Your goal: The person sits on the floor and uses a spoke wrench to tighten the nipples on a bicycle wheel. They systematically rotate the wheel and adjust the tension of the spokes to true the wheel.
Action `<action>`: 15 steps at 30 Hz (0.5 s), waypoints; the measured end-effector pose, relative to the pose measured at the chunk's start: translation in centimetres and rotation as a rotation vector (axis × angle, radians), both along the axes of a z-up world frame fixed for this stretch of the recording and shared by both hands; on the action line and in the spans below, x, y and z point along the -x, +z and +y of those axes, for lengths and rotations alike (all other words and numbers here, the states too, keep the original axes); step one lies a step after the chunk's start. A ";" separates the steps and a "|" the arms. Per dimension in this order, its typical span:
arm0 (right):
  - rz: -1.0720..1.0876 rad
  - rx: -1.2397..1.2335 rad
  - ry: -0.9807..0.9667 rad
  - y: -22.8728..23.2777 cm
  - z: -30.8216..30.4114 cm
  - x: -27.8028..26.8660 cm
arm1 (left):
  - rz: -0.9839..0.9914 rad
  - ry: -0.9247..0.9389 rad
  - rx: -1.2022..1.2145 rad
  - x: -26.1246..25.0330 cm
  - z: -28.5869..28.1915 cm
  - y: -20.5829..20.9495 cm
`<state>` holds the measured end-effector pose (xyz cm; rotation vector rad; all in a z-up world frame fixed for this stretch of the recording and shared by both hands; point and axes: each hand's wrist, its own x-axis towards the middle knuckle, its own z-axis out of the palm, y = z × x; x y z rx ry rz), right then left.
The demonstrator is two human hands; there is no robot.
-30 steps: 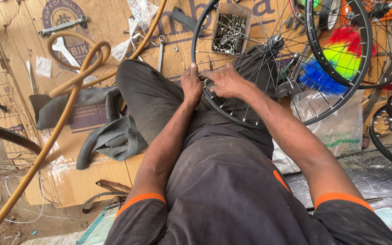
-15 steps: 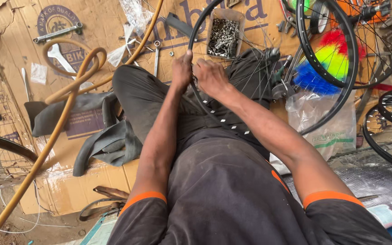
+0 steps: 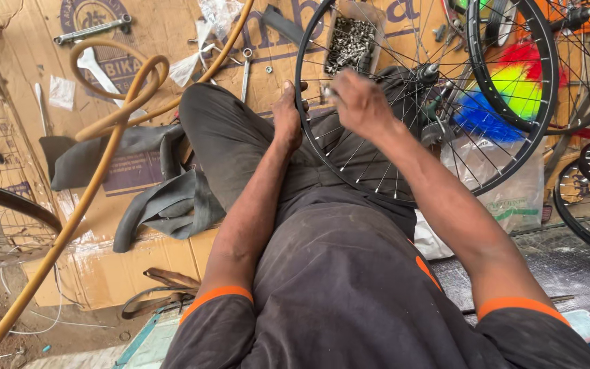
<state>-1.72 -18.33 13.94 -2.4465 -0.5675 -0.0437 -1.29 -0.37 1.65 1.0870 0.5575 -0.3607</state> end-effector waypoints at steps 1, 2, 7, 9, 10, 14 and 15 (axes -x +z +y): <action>0.027 -0.011 0.028 0.2 0.0 0.5 | 0.002 0.012 -0.013 -0.1 0.0 0.3; 0.077 0.051 0.026 0.2 -0.1 0.9 | 0.002 0.018 -0.023 -0.3 -0.2 0.6; 0.427 0.187 -0.100 -2.3 0.3 1.0 | 0.024 -0.006 -0.079 0.1 -0.2 0.7; 0.572 0.160 -0.121 -3.4 1.2 0.4 | 0.011 -0.007 -0.093 0.3 0.0 0.6; 0.638 0.147 -0.136 -3.8 1.6 -0.2 | -0.006 -0.001 -0.090 0.2 -0.1 0.7; 0.602 0.234 -0.014 -3.5 2.9 -1.0 | -0.011 0.007 -0.081 -0.3 -0.3 0.9; 0.632 0.312 -0.005 -3.2 3.1 -0.8 | -0.051 0.003 -0.090 -0.3 -0.2 0.8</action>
